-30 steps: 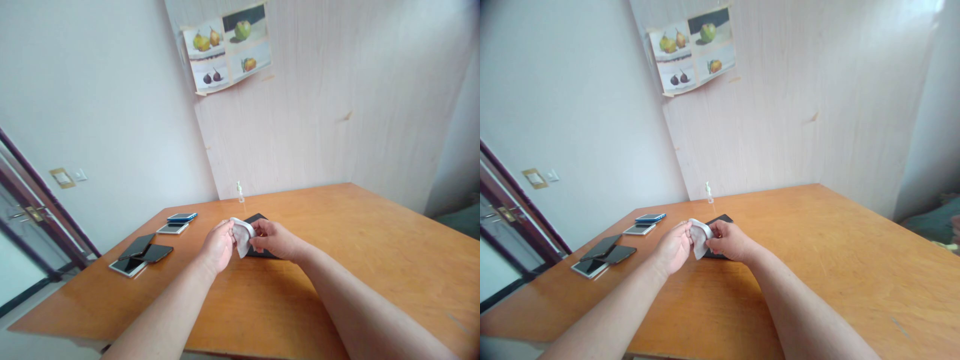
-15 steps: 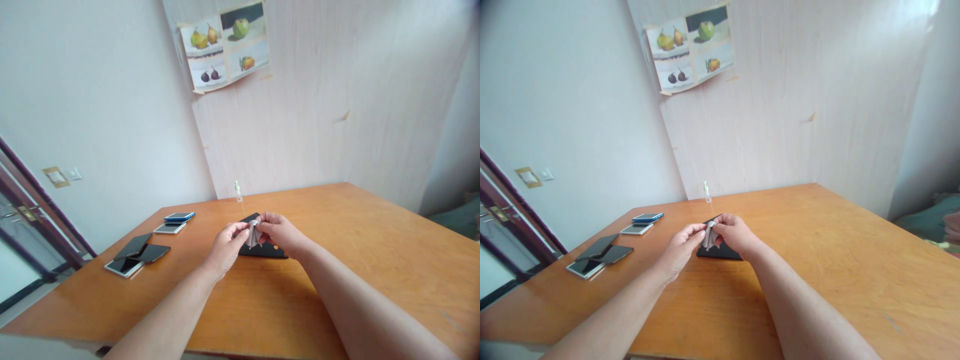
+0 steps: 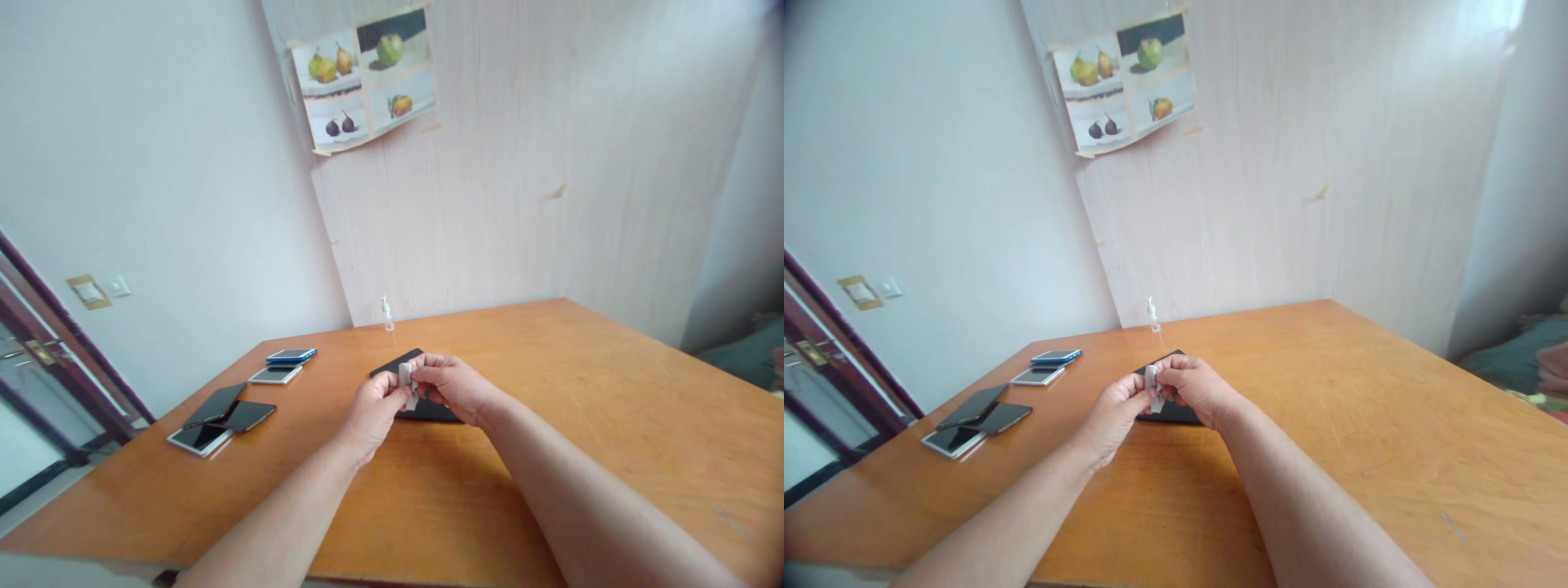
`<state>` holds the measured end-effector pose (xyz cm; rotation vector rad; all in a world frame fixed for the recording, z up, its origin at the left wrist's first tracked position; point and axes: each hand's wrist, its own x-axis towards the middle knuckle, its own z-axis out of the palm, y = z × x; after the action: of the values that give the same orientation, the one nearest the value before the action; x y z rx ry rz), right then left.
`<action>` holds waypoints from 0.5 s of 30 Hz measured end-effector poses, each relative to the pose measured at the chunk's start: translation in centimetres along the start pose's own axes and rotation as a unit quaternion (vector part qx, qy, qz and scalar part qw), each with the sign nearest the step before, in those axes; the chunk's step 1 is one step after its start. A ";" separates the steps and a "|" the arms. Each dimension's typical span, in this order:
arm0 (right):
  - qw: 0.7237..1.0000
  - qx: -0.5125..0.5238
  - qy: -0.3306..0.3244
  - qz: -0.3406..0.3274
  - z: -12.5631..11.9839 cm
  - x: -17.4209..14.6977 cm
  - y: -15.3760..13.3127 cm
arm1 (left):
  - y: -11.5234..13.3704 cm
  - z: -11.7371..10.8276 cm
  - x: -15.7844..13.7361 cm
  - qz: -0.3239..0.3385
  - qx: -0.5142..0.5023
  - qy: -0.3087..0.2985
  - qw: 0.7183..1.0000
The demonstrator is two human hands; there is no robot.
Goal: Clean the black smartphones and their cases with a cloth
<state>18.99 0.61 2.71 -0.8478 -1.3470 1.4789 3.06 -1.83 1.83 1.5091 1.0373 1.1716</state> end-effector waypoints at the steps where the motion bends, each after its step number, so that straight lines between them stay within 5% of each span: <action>1: 0.999 -0.032 0.024 -0.005 0.0 0.0 0.0 | -0.1 -0.1 0.1 0.000 0.007 0.008 1.000; 5: 0.970 -0.170 0.140 -0.103 -0.1 0.0 -0.3 | 0.0 -0.4 0.2 -0.006 0.034 0.040 0.999; 10: 0.932 -0.281 0.074 -0.218 0.2 -0.5 -0.7 | 0.5 -0.4 0.0 -0.017 0.033 0.036 0.999; 13: 0.925 -0.322 0.049 -0.194 0.4 -0.3 -0.2 | 0.8 -0.4 -0.2 -0.013 0.013 0.023 1.000; 15: 0.946 -0.283 0.047 -0.149 0.4 0.1 0.5 | 0.8 -0.5 -0.2 -0.019 -0.006 0.010 1.000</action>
<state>18.47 0.57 2.34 -0.9978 -1.7721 0.8105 2.62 -2.13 2.65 1.4655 1.0659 1.1671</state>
